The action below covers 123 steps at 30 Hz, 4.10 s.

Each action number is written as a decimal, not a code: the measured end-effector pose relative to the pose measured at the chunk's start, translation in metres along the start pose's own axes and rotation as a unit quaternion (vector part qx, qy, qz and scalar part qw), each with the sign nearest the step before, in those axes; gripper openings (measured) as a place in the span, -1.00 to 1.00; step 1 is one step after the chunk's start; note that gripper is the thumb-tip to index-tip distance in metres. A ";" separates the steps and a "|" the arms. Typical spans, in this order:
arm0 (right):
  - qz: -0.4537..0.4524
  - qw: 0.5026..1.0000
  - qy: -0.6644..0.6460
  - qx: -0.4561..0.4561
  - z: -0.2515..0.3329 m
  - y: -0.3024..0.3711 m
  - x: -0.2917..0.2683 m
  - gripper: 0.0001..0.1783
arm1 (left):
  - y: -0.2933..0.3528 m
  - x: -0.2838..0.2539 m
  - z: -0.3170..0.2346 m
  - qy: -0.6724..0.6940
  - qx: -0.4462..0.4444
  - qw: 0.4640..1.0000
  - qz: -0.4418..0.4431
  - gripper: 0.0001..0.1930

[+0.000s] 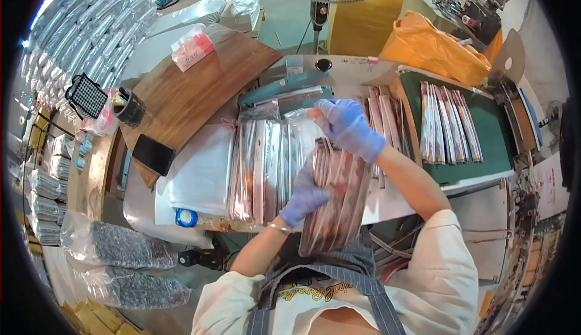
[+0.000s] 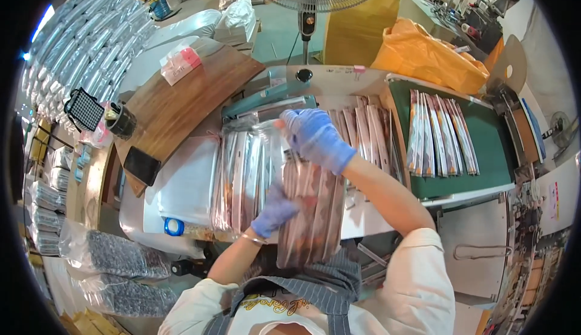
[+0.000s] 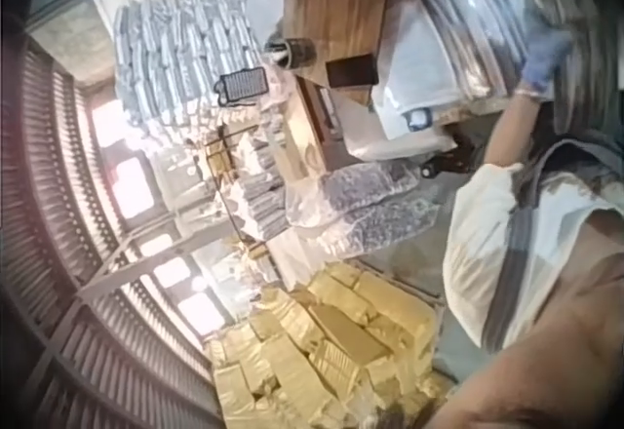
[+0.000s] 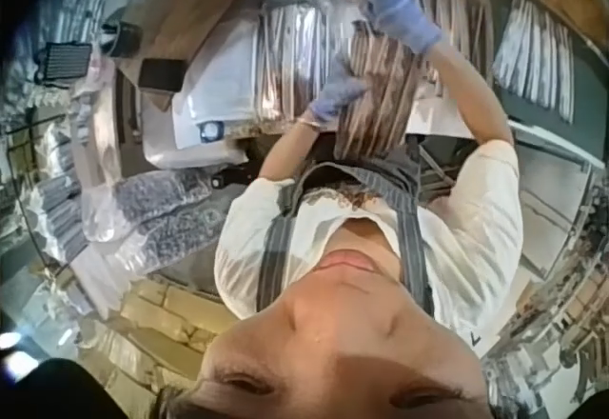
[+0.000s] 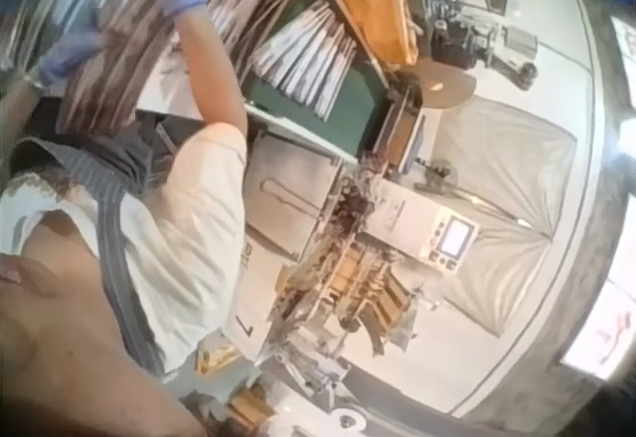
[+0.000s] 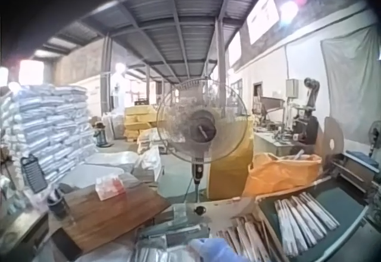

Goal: Bundling and packaging thin sticks into plastic bags and sealing them at a warehouse station.

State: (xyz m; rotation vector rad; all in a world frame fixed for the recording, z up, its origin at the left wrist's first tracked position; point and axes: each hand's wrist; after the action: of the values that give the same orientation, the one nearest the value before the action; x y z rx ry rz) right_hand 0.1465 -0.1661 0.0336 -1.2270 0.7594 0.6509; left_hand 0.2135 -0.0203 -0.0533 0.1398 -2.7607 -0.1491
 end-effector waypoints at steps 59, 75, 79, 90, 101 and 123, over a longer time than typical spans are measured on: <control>0.011 0.782 0.193 0.593 -0.218 0.255 0.080 -0.31 | -0.178 0.050 0.115 -0.487 0.019 0.836 -0.253 -0.19; -0.246 0.628 -0.594 0.439 -0.096 0.182 -0.003 -0.34 | -0.167 0.075 0.052 -0.049 0.031 0.994 0.091 -0.15; -0.230 0.782 -0.494 0.303 -0.073 0.176 -0.041 0.19 | -0.143 0.077 0.007 -0.287 0.326 0.893 0.120 0.15; -0.269 0.793 -0.534 0.116 -0.019 0.159 -0.079 0.28 | -0.090 0.106 -0.023 0.187 -0.144 0.912 0.335 0.18; 0.047 0.659 -0.681 0.316 0.022 0.103 -0.042 -0.49 | 0.007 0.042 0.011 0.296 -0.252 0.902 0.190 -0.27; 0.192 0.749 -0.549 0.318 0.142 0.026 0.133 -0.62 | 0.106 -0.180 -0.008 -0.065 0.047 0.980 -0.180 -0.75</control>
State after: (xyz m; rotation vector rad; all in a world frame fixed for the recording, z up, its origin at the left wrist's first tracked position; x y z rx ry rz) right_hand 0.2277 -0.0174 -0.0649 0.0772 0.1450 1.1611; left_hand 0.3750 0.1052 -0.0972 0.6788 -2.8468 -0.1248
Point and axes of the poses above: each hand's wrist, its own y-axis away from the middle knuckle, its own x-axis out of the palm, z = x × y, and after that the axes turned 7 degrees about -x, right-handed
